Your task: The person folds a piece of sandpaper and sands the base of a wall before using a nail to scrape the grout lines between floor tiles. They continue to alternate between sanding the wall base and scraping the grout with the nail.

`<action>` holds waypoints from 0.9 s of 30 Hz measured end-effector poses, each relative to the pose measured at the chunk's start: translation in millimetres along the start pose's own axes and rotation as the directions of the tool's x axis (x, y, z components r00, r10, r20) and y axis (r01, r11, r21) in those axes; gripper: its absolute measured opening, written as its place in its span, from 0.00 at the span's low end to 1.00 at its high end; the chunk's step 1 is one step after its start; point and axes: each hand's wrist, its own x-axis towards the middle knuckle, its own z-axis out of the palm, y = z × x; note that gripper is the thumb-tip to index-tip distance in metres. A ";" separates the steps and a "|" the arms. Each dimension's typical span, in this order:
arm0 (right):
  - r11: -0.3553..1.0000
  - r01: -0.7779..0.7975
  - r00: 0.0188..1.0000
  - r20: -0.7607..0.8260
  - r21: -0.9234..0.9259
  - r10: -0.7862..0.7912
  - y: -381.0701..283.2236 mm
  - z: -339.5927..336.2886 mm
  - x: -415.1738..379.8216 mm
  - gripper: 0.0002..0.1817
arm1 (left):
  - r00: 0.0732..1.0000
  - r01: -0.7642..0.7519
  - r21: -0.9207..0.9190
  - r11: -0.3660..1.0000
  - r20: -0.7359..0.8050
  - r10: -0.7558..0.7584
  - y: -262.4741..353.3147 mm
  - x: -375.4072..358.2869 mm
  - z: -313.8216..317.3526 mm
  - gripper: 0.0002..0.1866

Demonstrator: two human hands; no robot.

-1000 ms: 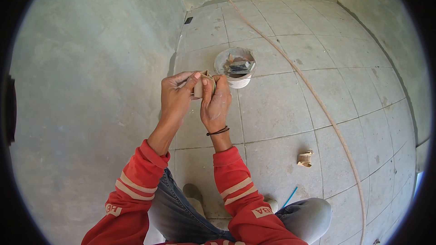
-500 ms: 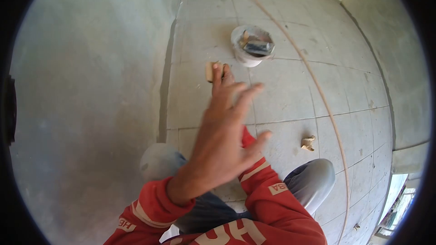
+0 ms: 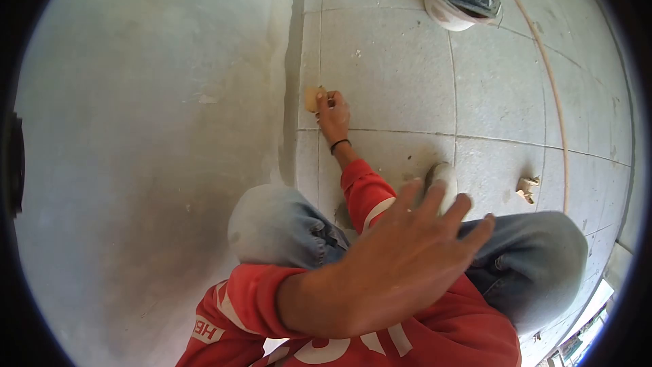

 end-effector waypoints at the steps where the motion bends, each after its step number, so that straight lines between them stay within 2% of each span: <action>1: 0.999 -0.035 0.999 0.008 0.013 0.035 9.5 10.0 -13.8 0.17 | 0.990 0.066 0.024 0.998 0.126 -0.068 -3.9 -2.7 -6.8 0.24; 2: 0.997 -0.068 0.997 0.020 0.023 0.068 19.2 19.0 -22.8 0.16 | 0.969 0.125 0.069 0.990 0.205 -0.136 -7.2 -3.4 -14.1 0.24; 6: 0.996 -0.070 0.997 0.041 0.055 0.068 53.0 50.3 -28.2 0.15 | 0.938 0.241 0.210 0.948 0.200 -0.282 -23.5 -10.9 -27.2 0.26; 8: 0.997 0.054 0.997 -0.044 -0.058 -0.056 57.5 67.2 -15.0 0.14 | 0.895 0.330 0.232 0.915 0.231 -0.381 -25.8 -12.2 -32.8 0.31; 9: 0.999 0.037 0.999 -0.034 -0.040 -0.038 60.4 71.6 -10.2 0.14 | 0.883 0.346 0.246 0.906 0.242 -0.402 -29.2 -9.3 -32.3 0.31; 11: 0.988 0.083 0.992 -0.080 -0.129 -0.094 38.9 67.2 -2.7 0.11 | 0.876 0.424 0.096 0.900 0.208 -0.435 -38.2 -0.2 -31.1 0.32; 12: 0.991 0.071 0.994 -0.077 -0.115 -0.080 33.2 64.4 1.0 0.11 | 0.868 0.434 0.107 0.895 0.218 -0.447 -38.8 9.9 -30.7 0.32; 14: 0.991 0.066 0.995 -0.063 -0.118 -0.073 33.8 60.4 14.0 0.11 | 0.888 0.396 0.319 0.861 0.106 -0.448 -40.3 35.5 -25.6 0.30; 15: 0.992 0.055 0.996 -0.068 -0.114 -0.063 37.2 59.7 18.1 0.11 | 0.885 0.396 0.320 0.861 0.118 -0.451 -43.0 44.6 -18.9 0.30; 17: 0.997 -0.079 0.990 0.119 -0.008 0.080 46.1 56.4 28.2 0.11 | 0.923 0.385 0.115 0.916 -0.042 -0.383 -50.3 64.6 -1.6 0.27; 18: 0.997 -0.081 0.990 0.111 -0.007 0.081 48.4 55.9 29.0 0.11 | 0.925 0.381 0.114 0.918 -0.036 -0.379 -57.3 71.0 8.7 0.27; 20: 0.996 -0.062 0.982 0.173 -0.071 0.074 45.1 54.6 25.2 0.11 | 0.918 0.365 -0.124 0.923 -0.116 -0.379 -79.0 70.9 34.3 0.26; 24: 0.990 0.004 0.993 0.118 -0.140 0.012 43.3 58.4 18.6 0.12 | 0.914 0.404 -0.007 0.915 -0.028 -0.404 -107.0 56.1 66.0 0.24; 26: 0.976 0.153 0.988 0.004 -0.156 -0.155 53.1 65.2 22.1 0.12 | 0.917 0.398 -0.013 0.917 0.019 -0.398 -100.6 56.3 73.8 0.22; 27: 0.975 0.157 0.987 0.007 -0.157 -0.158 57.7 67.3 24.8 0.12 | 0.917 0.398 -0.013 0.917 0.014 -0.398 -95.4 55.7 77.1 0.22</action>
